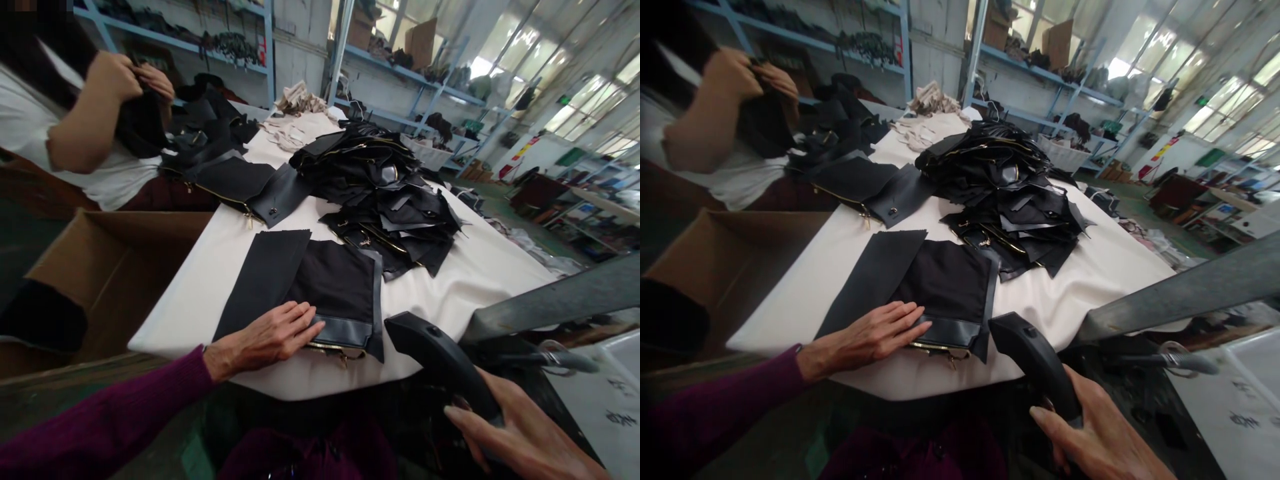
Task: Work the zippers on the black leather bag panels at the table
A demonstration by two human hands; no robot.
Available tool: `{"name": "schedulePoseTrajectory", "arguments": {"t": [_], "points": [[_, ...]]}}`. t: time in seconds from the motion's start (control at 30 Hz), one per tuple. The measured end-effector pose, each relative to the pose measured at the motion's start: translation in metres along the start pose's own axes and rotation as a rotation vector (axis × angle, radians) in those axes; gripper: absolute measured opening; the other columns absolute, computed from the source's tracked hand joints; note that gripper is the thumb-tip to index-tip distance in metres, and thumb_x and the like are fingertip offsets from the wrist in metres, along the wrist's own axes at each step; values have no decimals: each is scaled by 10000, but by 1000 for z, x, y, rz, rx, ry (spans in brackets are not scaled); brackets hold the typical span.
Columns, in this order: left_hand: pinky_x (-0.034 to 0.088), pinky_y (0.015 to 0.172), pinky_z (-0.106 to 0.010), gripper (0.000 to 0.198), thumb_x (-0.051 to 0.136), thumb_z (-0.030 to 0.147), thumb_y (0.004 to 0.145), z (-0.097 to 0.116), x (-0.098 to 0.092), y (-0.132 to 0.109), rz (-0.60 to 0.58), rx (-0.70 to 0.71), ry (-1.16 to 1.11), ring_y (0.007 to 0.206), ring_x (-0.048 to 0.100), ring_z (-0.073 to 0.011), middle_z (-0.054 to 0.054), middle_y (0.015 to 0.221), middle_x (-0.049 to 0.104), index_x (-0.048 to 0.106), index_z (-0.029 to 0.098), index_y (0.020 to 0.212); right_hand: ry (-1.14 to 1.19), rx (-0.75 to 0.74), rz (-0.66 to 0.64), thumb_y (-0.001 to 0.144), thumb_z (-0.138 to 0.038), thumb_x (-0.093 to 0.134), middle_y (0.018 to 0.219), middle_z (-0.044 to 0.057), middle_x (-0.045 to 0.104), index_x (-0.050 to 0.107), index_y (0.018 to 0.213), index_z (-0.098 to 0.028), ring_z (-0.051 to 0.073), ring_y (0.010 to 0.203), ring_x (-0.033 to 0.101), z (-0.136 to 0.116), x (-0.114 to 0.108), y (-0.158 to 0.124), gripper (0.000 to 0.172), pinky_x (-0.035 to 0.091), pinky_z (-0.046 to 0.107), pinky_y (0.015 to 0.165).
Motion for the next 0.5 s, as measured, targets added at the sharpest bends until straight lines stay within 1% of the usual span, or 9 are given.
{"name": "schedulePoseTrajectory", "arguments": {"t": [0.07, 0.13, 0.27, 0.37, 0.43, 0.5], "points": [[477, 848, -372, 380, 433, 59, 853, 0, 0, 0, -5, -7, -13, 1058, 542, -243, -161, 1132, 586, 490, 98, 1227, 63, -4, -46, 853, -427, 490, 596, -48, 546, 501, 818, -195, 134, 522, 554, -2, 7, 5, 235, 430, 219, 469], [474, 859, -374, 391, 425, 57, 853, 0, -1, -1, -21, -19, -17, 1064, 537, -242, -157, 1143, 581, 483, 102, 1237, 91, -15, -58, 845, -382, 504, 583, -58, 532, 503, 852, -182, 130, 500, 553, -6, 14, 14, 200, 434, 212, 452], [467, 870, -374, 396, 403, 57, 859, 0, -1, -1, -43, -20, -14, 1070, 529, -240, -149, 1148, 578, 478, 106, 1244, 59, -30, 17, 825, -342, 513, 674, -49, 532, 506, 902, -189, 142, 550, 589, -15, 19, 30, 171, 470, 230, 501], [470, 852, -365, 376, 397, 59, 862, 0, 1, 0, -31, -14, -20, 1061, 531, -234, -147, 1128, 585, 495, 106, 1222, 19, -23, 81, 805, -350, 517, 722, -37, 535, 495, 902, -199, 155, 588, 598, -18, 14, 34, 181, 472, 245, 529], [469, 844, -365, 364, 408, 67, 862, -1, 3, 1, -18, -15, -26, 1063, 528, -237, -148, 1121, 585, 501, 104, 1212, -5, -11, 113, 804, -356, 515, 669, -43, 533, 486, 834, -203, 157, 565, 593, -16, 7, 32, 159, 461, 247, 516], [464, 845, -366, 362, 422, 72, 859, -1, 4, 1, -10, -20, -36, 1066, 526, -237, -150, 1119, 583, 500, 105, 1211, -32, 7, 139, 815, -374, 513, 604, -52, 530, 468, 773, -211, 155, 537, 583, -11, -2, 26, 174, 445, 242, 497]]}}
Point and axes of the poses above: each hand's wrist, its own y-axis towards the middle knuckle, its own x-axis out of the palm, z = x × y, the point moved 3 cm from there along y, towards the middle knuckle
